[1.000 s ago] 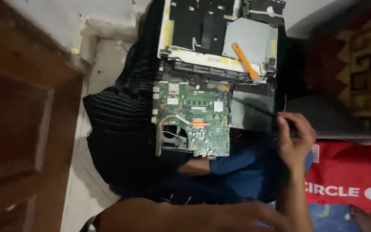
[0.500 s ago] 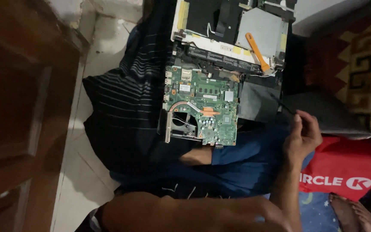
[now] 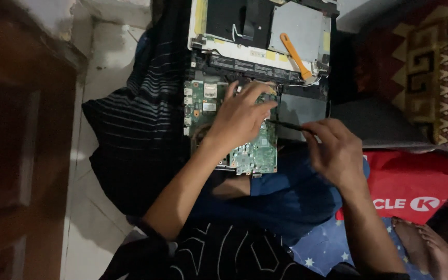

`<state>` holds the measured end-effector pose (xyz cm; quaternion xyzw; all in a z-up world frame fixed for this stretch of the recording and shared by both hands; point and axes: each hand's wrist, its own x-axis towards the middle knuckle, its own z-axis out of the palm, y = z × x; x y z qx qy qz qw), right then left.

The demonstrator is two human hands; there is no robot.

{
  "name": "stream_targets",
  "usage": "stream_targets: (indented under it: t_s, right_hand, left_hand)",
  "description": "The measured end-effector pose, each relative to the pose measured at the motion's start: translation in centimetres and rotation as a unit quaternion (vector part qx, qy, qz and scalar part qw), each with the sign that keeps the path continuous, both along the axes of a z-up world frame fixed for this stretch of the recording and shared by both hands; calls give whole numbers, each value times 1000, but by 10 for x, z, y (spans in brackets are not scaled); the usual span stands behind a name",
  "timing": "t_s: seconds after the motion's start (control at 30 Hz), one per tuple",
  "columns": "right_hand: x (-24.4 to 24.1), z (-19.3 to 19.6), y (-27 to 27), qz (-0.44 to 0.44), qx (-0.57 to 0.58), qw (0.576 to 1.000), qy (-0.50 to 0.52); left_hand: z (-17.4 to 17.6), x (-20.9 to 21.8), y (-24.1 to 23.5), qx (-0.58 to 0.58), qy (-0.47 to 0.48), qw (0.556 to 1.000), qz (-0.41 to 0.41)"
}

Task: The person sits on the floor and uses a screwdriver and a plastic pry tool to work on the motherboard of a disassembled laptop. They repeatedly loosen and tighten screws on the circuit board and occasionally use the pry tool to adjust components.

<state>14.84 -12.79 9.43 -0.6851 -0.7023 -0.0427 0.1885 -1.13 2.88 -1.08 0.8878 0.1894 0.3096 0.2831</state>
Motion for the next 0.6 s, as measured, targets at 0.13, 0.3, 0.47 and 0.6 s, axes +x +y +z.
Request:
stream_targets:
  t_s: [0.13, 0.3, 0.47, 0.6]
  right_hand:
    - [-4, 8, 8, -9, -30, 999, 10]
    - [6, 6, 8, 29, -28, 999, 2]
    - [5, 11, 12, 42, -48, 998, 0]
    - [3, 9, 16, 69, -37, 996, -36]
  left_hand:
    - [5, -5, 7, -40, 24, 999, -21]
    - [-3, -4, 11, -38, 66, 997, -17]
    - [-5, -3, 10, -39, 66, 997, -14]
    - [-20, 2, 12, -25, 62, 998, -2]
